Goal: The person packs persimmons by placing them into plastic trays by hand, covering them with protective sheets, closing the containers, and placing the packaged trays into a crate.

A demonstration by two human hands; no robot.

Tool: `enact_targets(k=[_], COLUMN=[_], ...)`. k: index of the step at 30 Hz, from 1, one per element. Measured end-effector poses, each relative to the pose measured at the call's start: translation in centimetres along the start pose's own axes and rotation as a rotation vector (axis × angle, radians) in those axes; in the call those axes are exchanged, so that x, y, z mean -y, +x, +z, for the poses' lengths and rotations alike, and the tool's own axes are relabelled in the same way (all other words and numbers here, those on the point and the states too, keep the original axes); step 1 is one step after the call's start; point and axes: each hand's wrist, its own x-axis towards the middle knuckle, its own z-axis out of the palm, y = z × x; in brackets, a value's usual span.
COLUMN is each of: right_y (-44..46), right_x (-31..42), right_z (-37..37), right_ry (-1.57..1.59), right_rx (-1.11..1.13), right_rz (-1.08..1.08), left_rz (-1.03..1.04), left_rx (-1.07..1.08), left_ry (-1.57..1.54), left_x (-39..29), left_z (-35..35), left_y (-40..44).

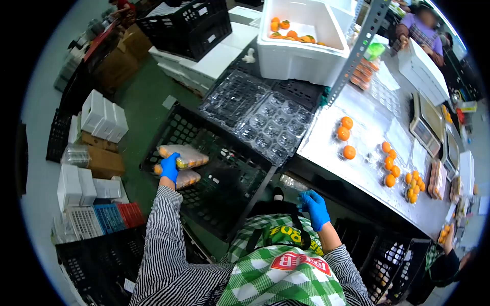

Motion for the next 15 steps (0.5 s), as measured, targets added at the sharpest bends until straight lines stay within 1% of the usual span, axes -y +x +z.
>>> enact_targets(k=[3, 4, 8, 11, 14, 15], right_y=[-0.5, -0.7, -0.7, -0.2, 0.4, 0.6], right_x=[-2.2, -2.8, -4.0, -4.3, -3.9, -3.7], right_z=[-2.1, -2.4, -1.5, -0.6, 0.2, 0.5], right_ry=[-0.007, -0.02, -0.094, -0.189, -0.255, -0.271], right_rx=[-0.103, -0.123, -0.14, -0.043, 0.008, 0.023], right_rz=[-0.025, -0.032, -0.016, -0.036, -0.027, -0.029], left_rz=[-0.019, -0.042, -0.051, -0.019, -0.073, -0.066], left_rx=[-0.024, -0.017, -0.045, -0.008, 0.039, 0.039], left_ry=[0.023, -0.015, 0.034, 0.025, 0.065, 0.014], left_x=[1.7, 1.7, 1.8, 2.4, 2.2, 1.9], left_z=[0.1, 0.1, -0.3, -0.9, -1.6, -1.8], left_y=[1.2, 1.2, 1.7, 2.1, 2.6, 2.4])
